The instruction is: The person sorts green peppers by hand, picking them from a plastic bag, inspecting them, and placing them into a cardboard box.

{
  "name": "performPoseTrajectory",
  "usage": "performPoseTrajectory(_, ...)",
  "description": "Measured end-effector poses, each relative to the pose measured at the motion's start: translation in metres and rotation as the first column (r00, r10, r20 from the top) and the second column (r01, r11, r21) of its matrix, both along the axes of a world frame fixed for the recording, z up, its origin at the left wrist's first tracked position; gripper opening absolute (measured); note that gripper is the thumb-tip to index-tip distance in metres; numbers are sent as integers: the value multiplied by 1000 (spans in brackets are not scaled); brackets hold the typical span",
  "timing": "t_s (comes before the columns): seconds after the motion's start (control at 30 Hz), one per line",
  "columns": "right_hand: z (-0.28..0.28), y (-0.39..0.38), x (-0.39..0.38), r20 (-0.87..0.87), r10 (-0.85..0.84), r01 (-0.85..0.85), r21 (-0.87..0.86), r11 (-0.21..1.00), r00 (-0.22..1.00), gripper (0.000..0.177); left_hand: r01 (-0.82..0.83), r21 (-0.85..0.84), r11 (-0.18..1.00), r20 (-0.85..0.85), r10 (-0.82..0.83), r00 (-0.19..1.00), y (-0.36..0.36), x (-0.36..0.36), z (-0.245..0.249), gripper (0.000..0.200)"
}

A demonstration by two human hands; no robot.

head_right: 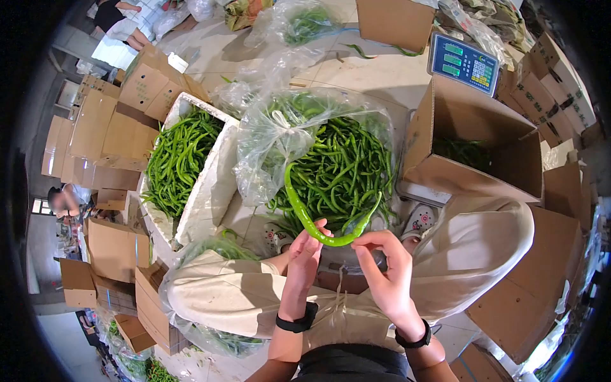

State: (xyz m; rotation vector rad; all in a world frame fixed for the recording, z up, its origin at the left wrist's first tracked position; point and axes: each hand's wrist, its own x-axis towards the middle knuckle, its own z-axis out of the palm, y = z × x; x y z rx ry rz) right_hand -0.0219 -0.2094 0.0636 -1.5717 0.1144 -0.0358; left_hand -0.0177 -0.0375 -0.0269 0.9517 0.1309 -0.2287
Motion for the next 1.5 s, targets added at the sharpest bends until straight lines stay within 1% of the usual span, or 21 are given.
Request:
performPoseTrajectory(0.17,-10,5,8,19,132,-127,-170,977,991,15,32,78,996,-30,-30,999,-1,1,0,38)
performPoseTrajectory(0.27,-18,4,7,-43,141,-146,-165,975,989,15,-49,115,992,-169,68,983,-12,6,1,33)
performPoseTrajectory(0.37,-24,2,6,-110,136,-152,-152,977,985,14,-76,73,994,-386,99,917,-10,5,-63,30)
performPoseTrajectory(0.43,-28,-2,11,-121,142,-160,-159,974,982,14,-98,233,967,-340,176,924,2,16,-53,28)
performPoseTrajectory(0.47,-31,-5,11,-118,142,-161,-164,973,983,14,-57,375,925,-203,142,969,33,30,-75,30)
performPoseTrajectory(0.5,-33,-8,9,-124,140,-160,-169,973,982,13,-223,449,865,-133,312,941,46,49,-32,31)
performPoseTrajectory(0.53,-34,-12,10,-144,145,-168,-167,971,979,13,-415,386,824,-112,488,866,70,68,-14,32)
performPoseTrajectory(0.6,-38,-15,11,-207,126,-157,-140,978,970,13,-622,132,772,189,596,780,150,107,-14,49)
performPoseTrajectory(0.63,-40,-15,14,-232,119,-151,-124,981,965,13,-770,107,629,167,752,637,146,119,25,50)
performPoseTrajectory(0.67,-41,-16,15,-225,120,-153,-135,979,967,13,-828,96,552,116,820,560,163,127,17,42)
performPoseTrajectory(0.77,-47,-13,18,-215,110,-136,-109,985,970,13,-545,320,775,-45,587,809,190,119,-93,31)
performPoseTrajectory(0.83,-47,-12,20,-242,131,-164,-122,979,961,13,-220,381,898,-317,350,881,156,99,-155,20)
performPoseTrajectory(0.87,-47,-13,20,-259,141,-179,-131,975,956,13,-299,429,852,-409,479,777,121,94,-171,13)
performPoseTrajectory(0.93,-48,-15,17,-292,141,-188,-142,972,946,13,-160,381,911,-592,373,715,116,79,-297,19)
performPoseTrajectory(1.0,-49,-17,16,-301,142,-193,-146,970,943,13,-103,651,752,-498,525,690,82,65,-335,22)
performPoseTrajectory(1.03,-50,-19,14,-299,139,-189,-146,971,944,13,-57,875,481,-305,637,708,59,62,-321,23)
performPoseTrajectory(1.07,-50,-22,12,-300,135,-185,-145,972,944,13,21,825,564,-427,599,677,58,64,-307,30)
performPoseTrajectory(1.17,-50,-27,12,-311,95,-158,-182,971,946,13,104,941,323,-301,655,693,38,68,-264,35)
performPoseTrajectory(1.3,-57,-29,12,-300,71,-128,-174,976,951,13,218,938,270,-335,538,773,51,60,-274,38)
performPoseTrajectory(1.4,-56,-27,12,-318,73,-134,-173,976,945,13,309,947,85,-317,395,862,59,59,-254,43)
performPoseTrajectory(1.5,-56,-25,12,-309,96,-158,-182,970,946,12,160,954,255,-262,437,861,61,51,-255,36)
